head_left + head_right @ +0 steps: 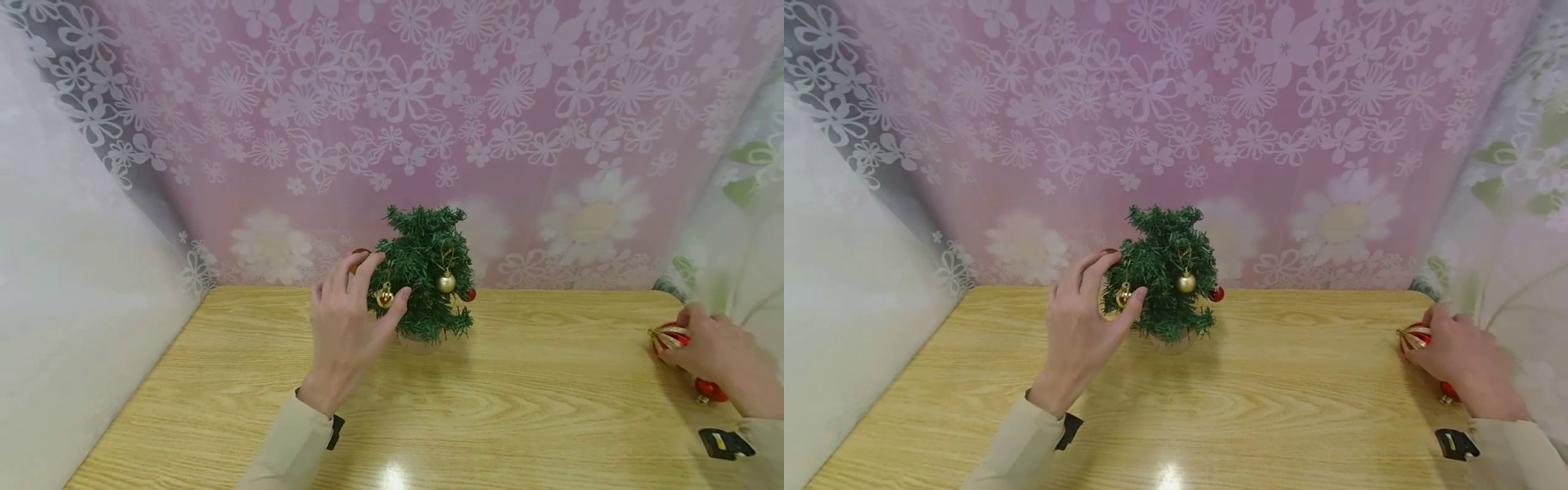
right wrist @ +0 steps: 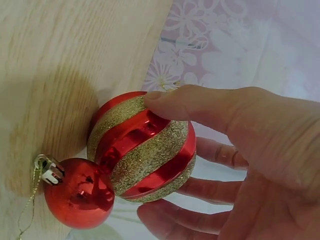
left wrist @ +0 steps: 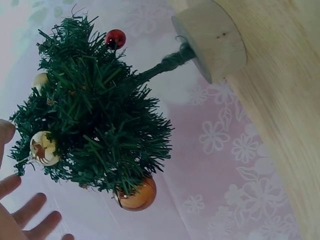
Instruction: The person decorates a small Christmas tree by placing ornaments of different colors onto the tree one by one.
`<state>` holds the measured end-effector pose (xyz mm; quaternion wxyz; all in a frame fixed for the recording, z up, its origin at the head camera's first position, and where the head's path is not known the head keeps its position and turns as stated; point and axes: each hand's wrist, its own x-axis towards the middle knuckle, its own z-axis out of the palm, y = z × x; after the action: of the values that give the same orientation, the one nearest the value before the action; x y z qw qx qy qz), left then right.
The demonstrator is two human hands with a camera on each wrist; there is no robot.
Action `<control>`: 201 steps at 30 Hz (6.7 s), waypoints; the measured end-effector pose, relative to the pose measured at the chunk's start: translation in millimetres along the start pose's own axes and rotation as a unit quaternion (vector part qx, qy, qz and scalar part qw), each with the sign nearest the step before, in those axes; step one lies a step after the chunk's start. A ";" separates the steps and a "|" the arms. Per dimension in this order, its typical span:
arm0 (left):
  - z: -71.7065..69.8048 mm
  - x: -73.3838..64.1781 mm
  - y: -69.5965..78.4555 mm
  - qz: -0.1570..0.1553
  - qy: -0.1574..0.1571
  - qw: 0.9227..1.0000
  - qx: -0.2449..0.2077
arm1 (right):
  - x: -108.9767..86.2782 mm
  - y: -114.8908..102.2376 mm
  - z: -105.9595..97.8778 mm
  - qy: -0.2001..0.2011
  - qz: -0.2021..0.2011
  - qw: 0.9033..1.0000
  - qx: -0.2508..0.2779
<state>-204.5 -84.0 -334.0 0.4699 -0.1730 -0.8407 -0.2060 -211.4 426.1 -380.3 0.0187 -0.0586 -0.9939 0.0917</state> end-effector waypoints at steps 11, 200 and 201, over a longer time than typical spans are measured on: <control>-0.5 -5.3 -7.1 0.092 0.087 0.990 -0.065 | -6.1 -11.1 5.3 0.073 -0.016 0.997 0.017; -0.8 -43.1 64.9 -0.077 -0.250 0.919 -0.294 | -95.6 -241.7 25.3 0.235 -0.420 0.840 0.249; -2.2 -41.9 64.8 -0.078 -0.250 0.920 -0.292 | -95.5 -243.0 24.6 0.236 -0.421 0.839 0.252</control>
<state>-150.7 -33.8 -357.2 0.1558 -0.2822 -0.8443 -0.4280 -145.3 173.0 -362.3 0.3040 0.3524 -0.8306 0.3057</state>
